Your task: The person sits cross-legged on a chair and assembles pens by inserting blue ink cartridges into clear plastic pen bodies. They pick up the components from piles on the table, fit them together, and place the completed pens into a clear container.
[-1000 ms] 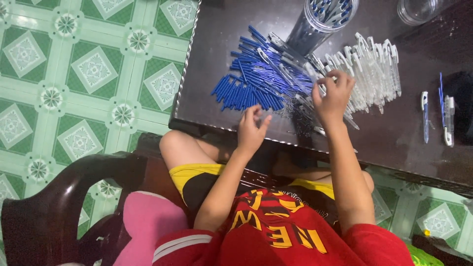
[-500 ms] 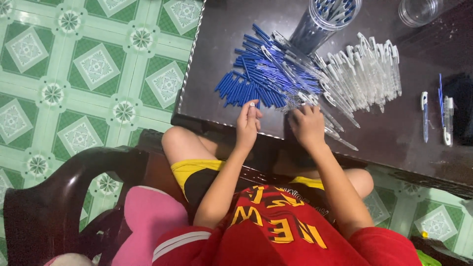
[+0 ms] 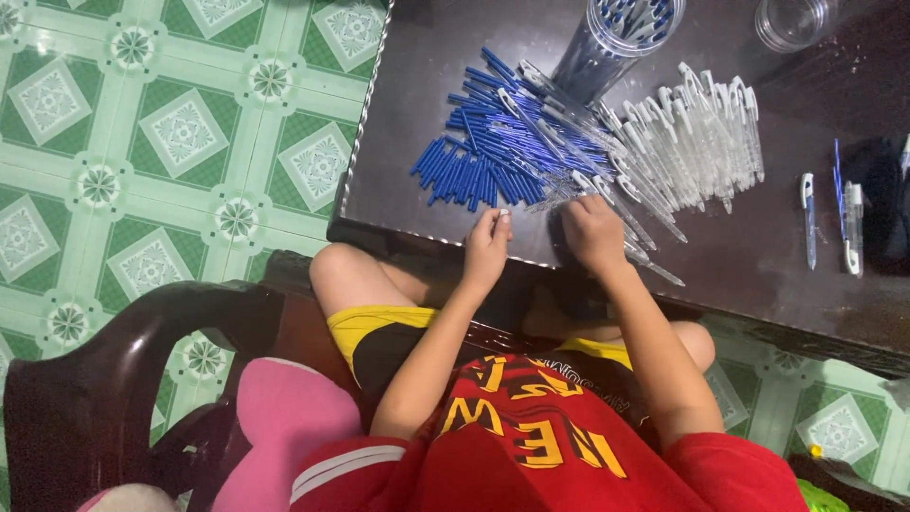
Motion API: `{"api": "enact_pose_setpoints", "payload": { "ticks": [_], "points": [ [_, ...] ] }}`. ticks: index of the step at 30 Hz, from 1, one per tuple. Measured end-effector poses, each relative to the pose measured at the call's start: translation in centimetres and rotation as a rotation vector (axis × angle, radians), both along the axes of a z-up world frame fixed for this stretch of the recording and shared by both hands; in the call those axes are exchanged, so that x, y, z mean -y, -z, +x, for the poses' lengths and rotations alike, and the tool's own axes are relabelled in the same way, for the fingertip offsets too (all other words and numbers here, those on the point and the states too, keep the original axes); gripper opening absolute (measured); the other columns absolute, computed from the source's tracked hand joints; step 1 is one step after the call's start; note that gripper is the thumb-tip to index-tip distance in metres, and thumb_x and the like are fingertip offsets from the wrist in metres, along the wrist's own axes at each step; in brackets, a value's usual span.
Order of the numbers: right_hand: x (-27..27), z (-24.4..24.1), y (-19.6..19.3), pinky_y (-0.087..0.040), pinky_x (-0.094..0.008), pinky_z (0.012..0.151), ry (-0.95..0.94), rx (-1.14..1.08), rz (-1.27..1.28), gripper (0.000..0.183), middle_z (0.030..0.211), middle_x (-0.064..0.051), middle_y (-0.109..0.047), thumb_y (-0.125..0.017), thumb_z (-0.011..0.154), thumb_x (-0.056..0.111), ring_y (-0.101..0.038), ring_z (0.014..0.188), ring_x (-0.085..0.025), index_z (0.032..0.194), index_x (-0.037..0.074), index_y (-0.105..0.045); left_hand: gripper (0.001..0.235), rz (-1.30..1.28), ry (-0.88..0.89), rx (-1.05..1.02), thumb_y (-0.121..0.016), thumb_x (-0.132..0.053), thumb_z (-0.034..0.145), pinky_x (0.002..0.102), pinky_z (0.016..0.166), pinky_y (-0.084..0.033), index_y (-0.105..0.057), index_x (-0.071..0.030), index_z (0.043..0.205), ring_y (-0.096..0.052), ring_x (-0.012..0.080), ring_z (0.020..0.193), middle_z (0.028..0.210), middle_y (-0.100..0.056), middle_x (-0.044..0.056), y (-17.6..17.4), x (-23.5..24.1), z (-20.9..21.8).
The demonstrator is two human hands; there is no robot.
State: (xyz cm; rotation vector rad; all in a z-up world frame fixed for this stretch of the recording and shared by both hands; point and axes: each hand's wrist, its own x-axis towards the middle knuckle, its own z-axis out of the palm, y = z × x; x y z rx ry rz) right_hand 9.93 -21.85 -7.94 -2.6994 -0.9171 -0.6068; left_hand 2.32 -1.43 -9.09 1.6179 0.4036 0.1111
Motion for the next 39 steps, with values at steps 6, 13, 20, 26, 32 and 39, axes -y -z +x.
{"api": "enact_pose_setpoints", "payload": {
  "ticks": [6, 13, 20, 26, 32, 39],
  "points": [
    [1.0, -0.3, 0.0, -0.054, -0.045, 0.076, 0.064, -0.34, 0.247, 0.015, 0.085, -0.013, -0.066, -0.071, 0.09, 0.003, -0.068, 0.084, -0.035, 0.103, 0.01, -0.068, 0.021, 0.145, 0.107, -0.131, -0.062, -0.036, 0.102, 0.041, 0.079, -0.059, -0.071, -0.02, 0.112, -0.075, 0.027, 0.084, 0.079, -0.075, 0.007, -0.9, 1.0, 0.3],
    [2.2, -1.0, -4.0, -0.053, -0.043, 0.075, -0.185, -0.288, -0.06, 0.025, 0.088, -0.007, -0.062, -0.083, 0.074, 0.025, -0.061, 0.091, -0.031, 0.09, 0.015, -0.067, 0.034, 0.005, 0.142, -0.115, -0.068, -0.026, 0.095, 0.044, 0.077, -0.056, -0.054, -0.009, 0.121, -0.071, 0.0314, 0.085, 0.084, -0.07, 0.016, -1.3, 2.7, -0.2],
    [1.5, -0.4, -1.9, -0.046, -0.038, 0.077, -0.2, -0.188, -0.228, 0.02, 0.088, 0.0, -0.063, -0.082, 0.073, 0.03, -0.058, 0.091, -0.024, 0.078, 0.02, -0.066, 0.02, -0.012, 0.154, -0.067, -0.055, -0.02, 0.102, 0.048, 0.083, -0.057, -0.053, -0.008, 0.119, -0.071, 0.0369, 0.096, 0.096, -0.072, 0.024, -1.6, 2.4, -0.8],
    [3.7, 1.4, -0.7, -0.053, -0.043, 0.078, 0.123, -0.592, 0.252, 0.013, 0.088, -0.007, -0.069, -0.073, 0.096, 0.03, -0.067, 0.086, -0.03, 0.101, 0.018, -0.071, 0.019, -0.024, 0.188, -0.05, -0.056, -0.02, 0.101, 0.041, 0.076, -0.057, -0.056, -0.011, 0.118, -0.072, 0.0267, 0.082, 0.083, -0.072, 0.013, -0.6, 3.3, -0.4],
    [3.5, 2.9, -3.3, -0.053, -0.046, 0.078, 0.249, -0.67, 0.487, 0.011, 0.095, -0.014, -0.074, -0.068, 0.103, 0.021, -0.07, 0.091, -0.037, 0.11, 0.011, -0.068, 0.021, -0.047, 0.229, -0.015, -0.057, -0.02, 0.101, 0.042, 0.076, -0.056, -0.057, -0.011, 0.119, -0.071, 0.0266, 0.08, 0.082, -0.072, 0.012, -1.3, 3.6, 0.3],
    [2.9, 3.3, -3.7, -0.05, -0.042, 0.076, 0.162, -0.731, 0.765, 0.009, 0.091, -0.015, -0.07, -0.063, 0.106, 0.016, -0.066, 0.083, -0.03, 0.107, 0.007, -0.065, 0.021, -0.05, 0.229, 0.002, -0.059, -0.018, 0.101, 0.042, 0.076, -0.057, -0.057, -0.011, 0.121, -0.071, 0.0285, 0.081, 0.088, -0.073, 0.014, -2.1, 3.8, 0.8]
  ]
}}
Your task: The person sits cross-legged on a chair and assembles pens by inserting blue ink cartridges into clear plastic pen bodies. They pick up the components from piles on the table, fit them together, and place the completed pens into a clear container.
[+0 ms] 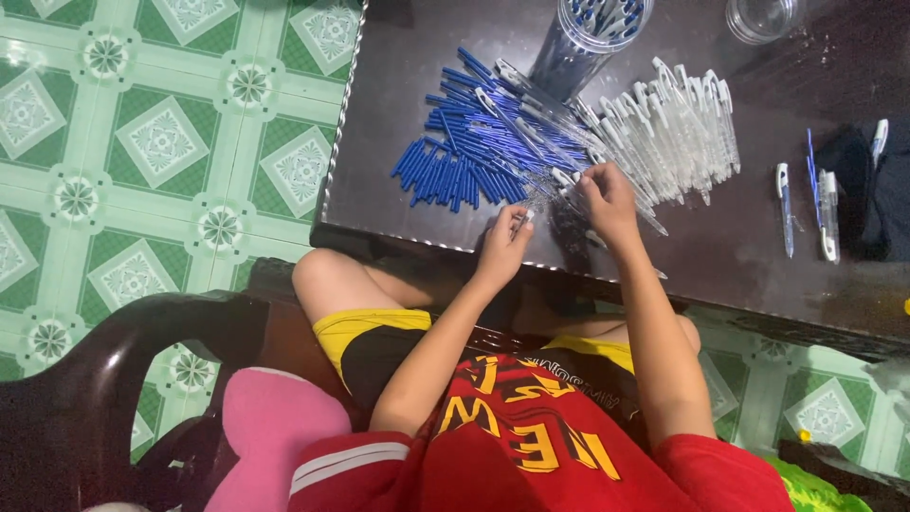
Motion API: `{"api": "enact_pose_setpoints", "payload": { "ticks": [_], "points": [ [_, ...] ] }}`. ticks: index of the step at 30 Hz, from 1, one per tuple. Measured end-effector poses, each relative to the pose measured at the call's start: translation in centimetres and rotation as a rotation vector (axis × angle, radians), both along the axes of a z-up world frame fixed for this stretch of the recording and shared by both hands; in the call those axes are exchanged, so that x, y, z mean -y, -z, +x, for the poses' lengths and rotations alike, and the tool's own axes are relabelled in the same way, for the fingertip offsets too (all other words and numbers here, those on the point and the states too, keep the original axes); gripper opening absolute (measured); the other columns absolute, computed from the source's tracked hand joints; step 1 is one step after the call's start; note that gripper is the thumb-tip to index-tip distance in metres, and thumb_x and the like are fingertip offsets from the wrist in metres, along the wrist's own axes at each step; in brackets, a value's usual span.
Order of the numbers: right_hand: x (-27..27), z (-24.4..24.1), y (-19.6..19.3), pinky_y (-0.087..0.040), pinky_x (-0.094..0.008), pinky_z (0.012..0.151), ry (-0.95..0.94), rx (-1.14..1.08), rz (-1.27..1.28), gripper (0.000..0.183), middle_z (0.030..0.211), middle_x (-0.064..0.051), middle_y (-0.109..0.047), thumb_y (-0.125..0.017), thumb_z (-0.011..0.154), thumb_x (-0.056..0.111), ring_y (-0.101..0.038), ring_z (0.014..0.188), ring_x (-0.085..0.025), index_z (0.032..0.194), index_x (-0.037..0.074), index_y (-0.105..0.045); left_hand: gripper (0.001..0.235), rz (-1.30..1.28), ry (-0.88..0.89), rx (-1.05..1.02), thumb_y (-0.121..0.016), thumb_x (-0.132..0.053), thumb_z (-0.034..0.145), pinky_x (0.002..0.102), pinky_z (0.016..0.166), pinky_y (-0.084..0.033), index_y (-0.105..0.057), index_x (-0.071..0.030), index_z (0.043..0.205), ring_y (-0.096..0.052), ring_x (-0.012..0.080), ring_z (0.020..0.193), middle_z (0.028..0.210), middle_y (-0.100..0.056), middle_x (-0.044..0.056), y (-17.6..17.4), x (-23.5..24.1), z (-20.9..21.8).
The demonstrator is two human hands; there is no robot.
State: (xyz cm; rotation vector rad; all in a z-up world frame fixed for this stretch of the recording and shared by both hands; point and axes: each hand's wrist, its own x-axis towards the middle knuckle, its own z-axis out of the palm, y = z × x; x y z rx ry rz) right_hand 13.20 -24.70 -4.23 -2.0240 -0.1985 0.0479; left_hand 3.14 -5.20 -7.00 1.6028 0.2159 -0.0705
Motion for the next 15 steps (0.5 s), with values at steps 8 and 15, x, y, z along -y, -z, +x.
{"api": "enact_pose_setpoints", "payload": {
  "ticks": [8, 15],
  "points": [
    [-2.4, -2.7, -3.0, -0.044, -0.024, 0.06, 0.123, -0.157, 0.435, 0.008, 0.093, -0.013, -0.071, -0.062, 0.101, 0.014, -0.056, 0.066, -0.012, 0.099, 0.006, -0.062, 0.023, -0.099, -0.011, 0.058, -0.062, -0.018, 0.102, 0.041, 0.083, -0.059, -0.059, -0.007, 0.122, -0.073, 0.0251, 0.089, 0.096, -0.074, 0.013, -1.3, 1.2, 1.5],
    [-4.6, -4.5, -5.5, -0.048, -0.025, 0.067, 0.018, -0.049, 0.468, 0.008, 0.099, -0.016, -0.072, -0.066, 0.1, 0.008, -0.059, 0.074, -0.014, 0.1, 0.0, -0.066, 0.027, 0.101, 0.002, 0.244, -0.069, -0.027, 0.098, 0.047, 0.091, -0.058, -0.067, -0.021, 0.124, -0.072, 0.036, 0.108, 0.109, -0.076, 0.014, -4.0, 1.4, 1.0]
  ]
}}
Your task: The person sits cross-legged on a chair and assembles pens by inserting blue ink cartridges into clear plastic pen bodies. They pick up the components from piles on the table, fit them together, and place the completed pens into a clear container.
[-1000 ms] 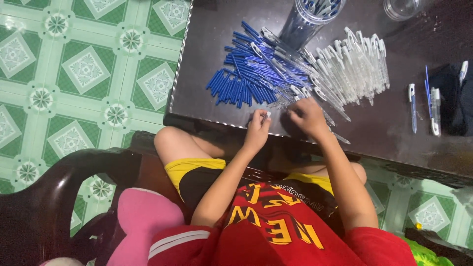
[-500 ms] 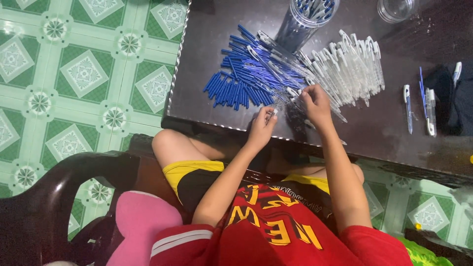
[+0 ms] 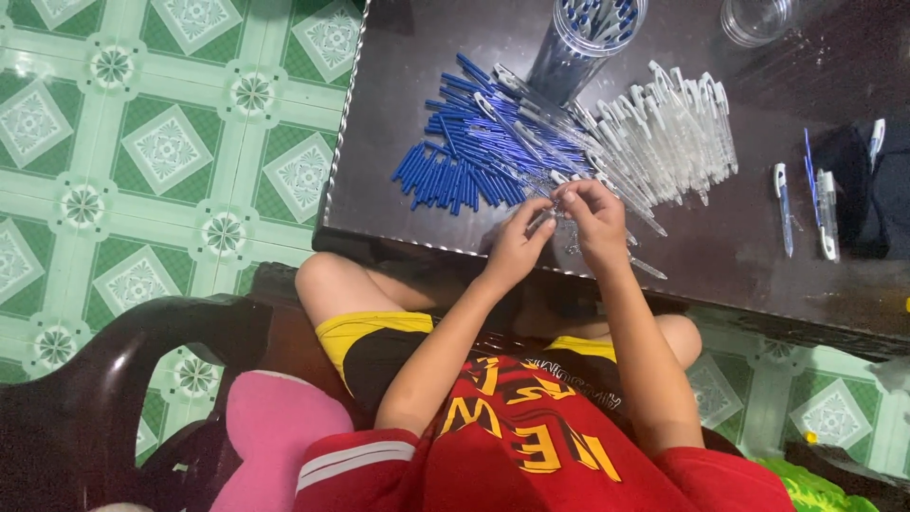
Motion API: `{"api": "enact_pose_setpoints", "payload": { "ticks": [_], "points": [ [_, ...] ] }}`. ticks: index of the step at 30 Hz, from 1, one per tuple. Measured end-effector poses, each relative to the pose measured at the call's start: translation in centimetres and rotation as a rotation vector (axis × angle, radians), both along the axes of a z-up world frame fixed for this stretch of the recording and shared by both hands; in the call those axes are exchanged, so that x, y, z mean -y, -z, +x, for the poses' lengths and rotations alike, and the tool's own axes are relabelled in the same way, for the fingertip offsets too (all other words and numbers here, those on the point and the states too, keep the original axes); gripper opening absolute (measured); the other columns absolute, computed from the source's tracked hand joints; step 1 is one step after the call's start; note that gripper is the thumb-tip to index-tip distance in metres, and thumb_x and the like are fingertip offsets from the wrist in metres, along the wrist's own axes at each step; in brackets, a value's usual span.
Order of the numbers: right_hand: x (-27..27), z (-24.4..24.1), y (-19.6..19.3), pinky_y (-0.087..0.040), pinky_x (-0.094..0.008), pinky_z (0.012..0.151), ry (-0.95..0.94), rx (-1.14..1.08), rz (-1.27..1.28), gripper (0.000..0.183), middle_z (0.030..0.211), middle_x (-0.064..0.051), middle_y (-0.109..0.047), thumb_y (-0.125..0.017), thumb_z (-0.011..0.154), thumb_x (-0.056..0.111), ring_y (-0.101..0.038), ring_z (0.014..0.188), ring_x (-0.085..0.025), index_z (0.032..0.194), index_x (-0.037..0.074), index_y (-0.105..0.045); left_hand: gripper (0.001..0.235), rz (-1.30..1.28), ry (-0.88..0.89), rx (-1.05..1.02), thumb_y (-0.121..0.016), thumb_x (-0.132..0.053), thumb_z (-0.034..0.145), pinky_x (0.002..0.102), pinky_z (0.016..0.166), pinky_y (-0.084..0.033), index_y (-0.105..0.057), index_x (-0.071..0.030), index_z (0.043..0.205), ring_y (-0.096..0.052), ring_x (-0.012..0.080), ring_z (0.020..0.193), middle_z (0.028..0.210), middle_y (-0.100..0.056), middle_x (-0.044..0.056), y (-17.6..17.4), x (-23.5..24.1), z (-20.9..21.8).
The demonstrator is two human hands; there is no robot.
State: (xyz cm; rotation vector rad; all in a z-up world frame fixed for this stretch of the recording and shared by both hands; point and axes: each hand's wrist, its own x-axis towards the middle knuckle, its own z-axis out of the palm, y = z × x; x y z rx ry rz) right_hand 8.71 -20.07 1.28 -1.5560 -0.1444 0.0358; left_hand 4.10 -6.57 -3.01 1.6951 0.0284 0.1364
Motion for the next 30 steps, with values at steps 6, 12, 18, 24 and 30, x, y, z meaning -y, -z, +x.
{"api": "enact_pose_setpoints", "payload": {
  "ticks": [6, 12, 18, 24, 30],
  "points": [
    [-0.2, -0.6, 0.1, -0.053, -0.033, 0.077, -0.028, 0.123, -0.067, 0.008, 0.097, -0.018, -0.072, -0.068, 0.1, 0.006, -0.066, 0.084, -0.021, 0.099, -0.002, -0.067, 0.026, -0.033, -0.025, 0.142, -0.067, -0.019, 0.099, 0.046, 0.095, -0.057, -0.069, -0.02, 0.125, -0.071, 0.0336, 0.111, 0.114, -0.076, 0.012, -0.5, -0.3, -0.4],
    [-1.3, -2.1, 0.4, -0.052, -0.038, 0.086, 0.079, 0.238, -0.087, 0.008, 0.103, -0.019, -0.069, -0.061, 0.105, 0.005, -0.066, 0.096, -0.026, 0.1, -0.001, -0.063, 0.028, -0.026, -0.054, 0.271, -0.062, -0.014, 0.103, 0.047, 0.1, -0.054, -0.066, -0.012, 0.131, -0.068, 0.0359, 0.117, 0.121, -0.072, 0.016, -0.2, 0.0, -0.9],
    [-0.8, -1.5, 1.6, -0.053, -0.042, 0.086, -0.052, 0.487, -0.425, 0.011, 0.111, -0.016, -0.071, -0.068, 0.097, 0.007, -0.067, 0.105, -0.037, 0.105, 0.004, -0.073, 0.028, 0.045, -0.107, 0.228, -0.057, -0.014, 0.105, 0.046, 0.1, -0.054, -0.064, -0.013, 0.133, -0.068, 0.0345, 0.115, 0.122, -0.072, 0.014, 0.5, -1.0, -1.5],
    [3.4, 5.2, 6.8, -0.047, -0.045, 0.094, 0.158, 0.569, -0.805, 0.021, 0.101, -0.013, -0.066, -0.071, 0.091, -0.004, -0.064, 0.1, -0.035, 0.108, 0.007, -0.075, 0.032, 0.101, -0.132, 0.197, -0.053, -0.016, 0.108, 0.048, 0.099, -0.054, -0.06, -0.014, 0.139, -0.067, 0.0352, 0.115, 0.123, -0.07, 0.015, 0.5, -2.4, -2.3],
    [6.3, 9.6, 8.7, -0.053, -0.046, 0.081, 0.068, 0.295, -1.375, 0.018, 0.095, -0.005, -0.067, -0.077, 0.082, 0.019, -0.063, 0.092, -0.032, 0.098, 0.026, -0.08, 0.031, 0.119, -0.168, 0.169, -0.05, -0.021, 0.109, 0.045, 0.098, -0.053, -0.061, -0.016, 0.138, -0.067, 0.0337, 0.112, 0.122, -0.069, 0.011, 1.4, -3.4, -2.2]
  ]
}}
